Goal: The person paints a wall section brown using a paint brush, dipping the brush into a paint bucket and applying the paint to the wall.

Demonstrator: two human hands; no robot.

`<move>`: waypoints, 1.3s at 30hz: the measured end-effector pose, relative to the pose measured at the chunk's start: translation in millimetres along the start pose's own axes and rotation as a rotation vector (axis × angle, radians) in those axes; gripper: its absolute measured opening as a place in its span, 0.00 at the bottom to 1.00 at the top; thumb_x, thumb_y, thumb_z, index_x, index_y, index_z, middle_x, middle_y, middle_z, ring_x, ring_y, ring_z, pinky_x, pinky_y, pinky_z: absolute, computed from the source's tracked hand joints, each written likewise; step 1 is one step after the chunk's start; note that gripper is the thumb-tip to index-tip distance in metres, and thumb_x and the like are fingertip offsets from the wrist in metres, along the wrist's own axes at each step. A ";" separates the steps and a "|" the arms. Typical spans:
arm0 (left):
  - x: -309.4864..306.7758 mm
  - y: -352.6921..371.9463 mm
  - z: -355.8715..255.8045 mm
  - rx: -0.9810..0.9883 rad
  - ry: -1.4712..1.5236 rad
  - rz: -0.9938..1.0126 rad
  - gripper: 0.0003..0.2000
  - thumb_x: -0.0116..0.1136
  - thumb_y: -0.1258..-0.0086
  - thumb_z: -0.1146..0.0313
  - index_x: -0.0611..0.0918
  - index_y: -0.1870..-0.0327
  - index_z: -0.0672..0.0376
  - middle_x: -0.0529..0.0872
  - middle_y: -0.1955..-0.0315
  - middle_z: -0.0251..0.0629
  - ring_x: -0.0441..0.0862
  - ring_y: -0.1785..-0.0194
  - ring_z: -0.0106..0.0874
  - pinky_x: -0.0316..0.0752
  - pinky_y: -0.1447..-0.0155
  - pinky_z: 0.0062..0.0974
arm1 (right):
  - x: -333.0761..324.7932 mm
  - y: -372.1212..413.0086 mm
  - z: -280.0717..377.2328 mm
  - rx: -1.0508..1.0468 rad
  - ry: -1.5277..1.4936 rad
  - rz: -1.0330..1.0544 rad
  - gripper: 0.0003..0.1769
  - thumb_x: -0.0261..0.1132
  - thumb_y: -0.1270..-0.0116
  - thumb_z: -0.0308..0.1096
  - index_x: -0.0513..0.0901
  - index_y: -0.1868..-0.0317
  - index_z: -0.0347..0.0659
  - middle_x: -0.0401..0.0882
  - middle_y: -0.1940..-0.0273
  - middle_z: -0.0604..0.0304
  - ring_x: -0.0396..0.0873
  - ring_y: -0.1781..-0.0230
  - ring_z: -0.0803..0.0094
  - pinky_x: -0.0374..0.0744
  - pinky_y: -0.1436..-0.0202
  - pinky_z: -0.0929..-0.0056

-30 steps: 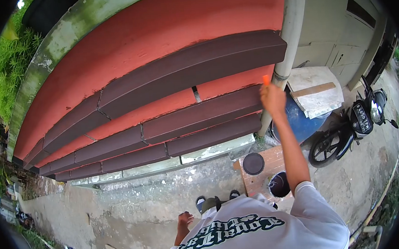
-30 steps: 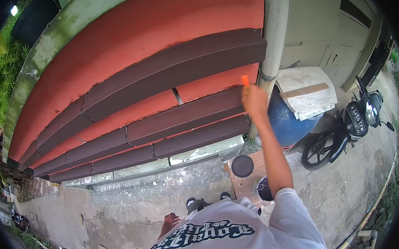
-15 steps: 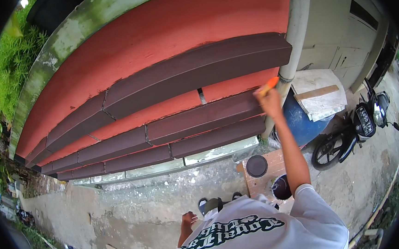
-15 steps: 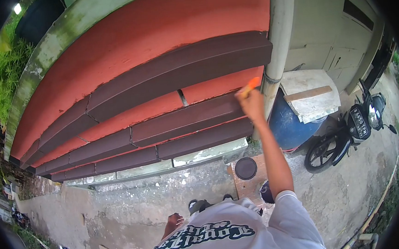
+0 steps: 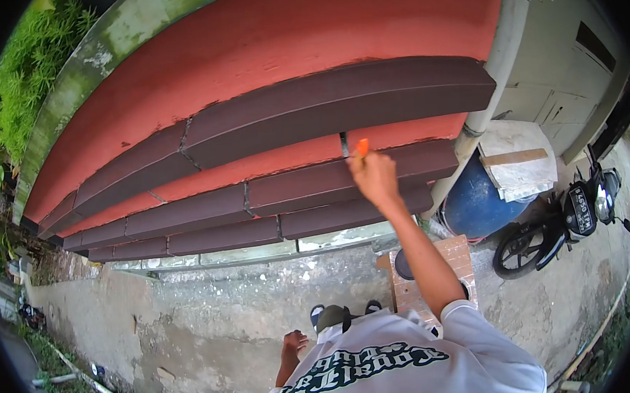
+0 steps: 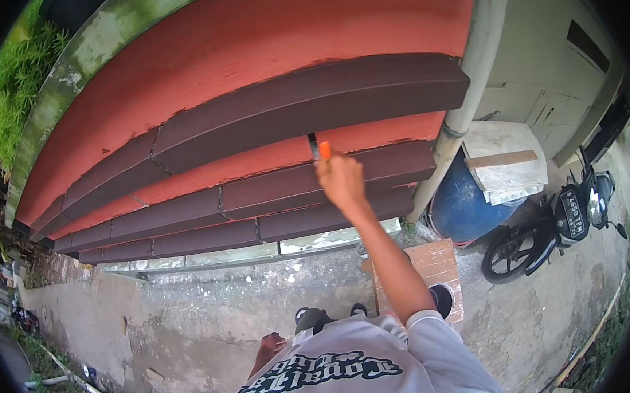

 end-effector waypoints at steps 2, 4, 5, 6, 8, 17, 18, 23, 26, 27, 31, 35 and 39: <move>-4.0 1.8 -4.2 0.025 0.028 -0.005 0.15 0.51 0.24 0.56 0.82 0.51 0.56 0.89 0.55 0.36 0.89 0.54 0.37 0.78 0.51 0.41 | 23.5 6.5 41.7 0.134 -0.287 0.124 0.10 0.71 0.30 0.40 0.89 0.57 0.42 0.88 0.70 0.48 0.89 0.66 0.45 0.84 0.59 0.52; -12.1 -3.5 -0.8 0.057 0.070 -0.001 0.15 0.51 0.24 0.56 0.82 0.51 0.57 0.89 0.55 0.37 0.89 0.54 0.37 0.78 0.52 0.41 | 57.8 14.9 60.8 0.208 -0.493 0.144 0.12 0.72 0.31 0.41 0.88 0.57 0.42 0.88 0.71 0.50 0.89 0.67 0.50 0.83 0.60 0.56; -17.5 -5.2 0.7 0.056 0.049 -0.006 0.14 0.51 0.25 0.57 0.82 0.51 0.57 0.89 0.55 0.37 0.89 0.54 0.37 0.78 0.52 0.41 | 65.6 16.0 61.3 0.197 -0.484 0.116 0.12 0.72 0.31 0.41 0.88 0.57 0.41 0.88 0.70 0.49 0.89 0.67 0.51 0.82 0.60 0.56; -24.5 -5.6 2.2 0.053 0.026 -0.012 0.14 0.51 0.25 0.57 0.82 0.51 0.57 0.89 0.56 0.37 0.89 0.54 0.38 0.78 0.53 0.41 | 70.0 16.8 62.8 0.190 -0.474 0.087 0.12 0.72 0.31 0.41 0.88 0.57 0.41 0.88 0.70 0.49 0.89 0.68 0.51 0.82 0.60 0.57; -38.0 -8.0 3.5 0.058 -0.018 -0.005 0.14 0.51 0.25 0.57 0.81 0.51 0.56 0.89 0.56 0.38 0.89 0.55 0.38 0.78 0.54 0.42 | 67.2 11.8 53.7 0.150 -0.424 0.046 0.13 0.73 0.31 0.41 0.88 0.57 0.40 0.88 0.68 0.48 0.89 0.66 0.51 0.83 0.59 0.57; -102.9 -29.8 -14.2 -0.009 0.035 0.015 0.12 0.51 0.25 0.60 0.80 0.54 0.58 0.88 0.61 0.41 0.88 0.62 0.37 0.77 0.60 0.40 | -51.7 -20.4 -48.2 0.271 0.483 -0.177 0.08 0.70 0.34 0.36 0.88 0.60 0.40 0.88 0.64 0.42 0.87 0.61 0.41 0.84 0.54 0.44; -107.2 -30.0 -22.9 -0.017 0.031 0.006 0.12 0.51 0.25 0.60 0.80 0.54 0.58 0.88 0.61 0.41 0.88 0.63 0.37 0.77 0.61 0.39 | -46.7 -18.3 -41.0 0.260 0.494 -0.169 0.08 0.70 0.35 0.35 0.88 0.60 0.40 0.88 0.64 0.42 0.88 0.61 0.41 0.84 0.54 0.44; -118.3 -27.2 -70.4 0.064 -0.010 -0.014 0.12 0.50 0.26 0.60 0.80 0.55 0.59 0.89 0.61 0.40 0.88 0.62 0.36 0.77 0.61 0.39 | 37.7 4.8 56.9 0.057 0.442 -0.007 0.15 0.69 0.36 0.32 0.84 0.49 0.43 0.88 0.64 0.44 0.89 0.64 0.43 0.86 0.60 0.45; -132.0 -31.2 -83.7 0.104 -0.014 -0.003 0.13 0.51 0.27 0.60 0.81 0.54 0.59 0.89 0.60 0.39 0.89 0.60 0.36 0.77 0.60 0.39 | 109.5 19.4 121.9 -0.011 0.175 0.081 0.11 0.66 0.27 0.38 0.84 0.55 0.39 0.87 0.66 0.42 0.88 0.64 0.41 0.85 0.60 0.44; -137.3 -31.1 -87.1 0.115 -0.011 0.004 0.13 0.51 0.27 0.59 0.81 0.54 0.58 0.90 0.60 0.39 0.89 0.60 0.36 0.77 0.59 0.39 | 132.9 25.3 141.3 -0.019 0.079 0.078 0.11 0.66 0.27 0.39 0.86 0.59 0.39 0.87 0.66 0.42 0.88 0.64 0.41 0.85 0.59 0.43; -163.7 -38.9 -82.3 0.089 -0.039 -0.004 0.14 0.51 0.28 0.59 0.81 0.51 0.58 0.90 0.58 0.39 0.90 0.58 0.37 0.78 0.58 0.40 | 159.1 31.6 208.6 0.171 -0.256 0.157 0.14 0.71 0.29 0.43 0.87 0.59 0.40 0.89 0.66 0.48 0.89 0.66 0.50 0.83 0.59 0.57; -197.1 -55.0 -55.6 0.028 -0.032 0.022 0.15 0.51 0.27 0.58 0.81 0.49 0.58 0.90 0.58 0.39 0.89 0.59 0.37 0.77 0.58 0.40 | 151.6 29.3 129.7 0.273 -0.373 0.079 0.16 0.74 0.30 0.46 0.88 0.59 0.41 0.90 0.66 0.55 0.89 0.64 0.65 0.83 0.57 0.63; -222.7 -70.8 -34.3 -0.046 0.012 0.067 0.14 0.52 0.27 0.58 0.81 0.49 0.57 0.89 0.59 0.39 0.88 0.61 0.38 0.77 0.60 0.41 | 68.1 19.0 77.4 0.194 0.048 -0.176 0.11 0.73 0.31 0.39 0.86 0.60 0.39 0.89 0.66 0.50 0.90 0.65 0.55 0.85 0.57 0.58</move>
Point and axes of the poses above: each hand's wrist, its own y-axis away from the middle knuckle, its own x-axis out of the palm, z = x × y, the point moved 2 cm from there along -y, towards the middle knuckle
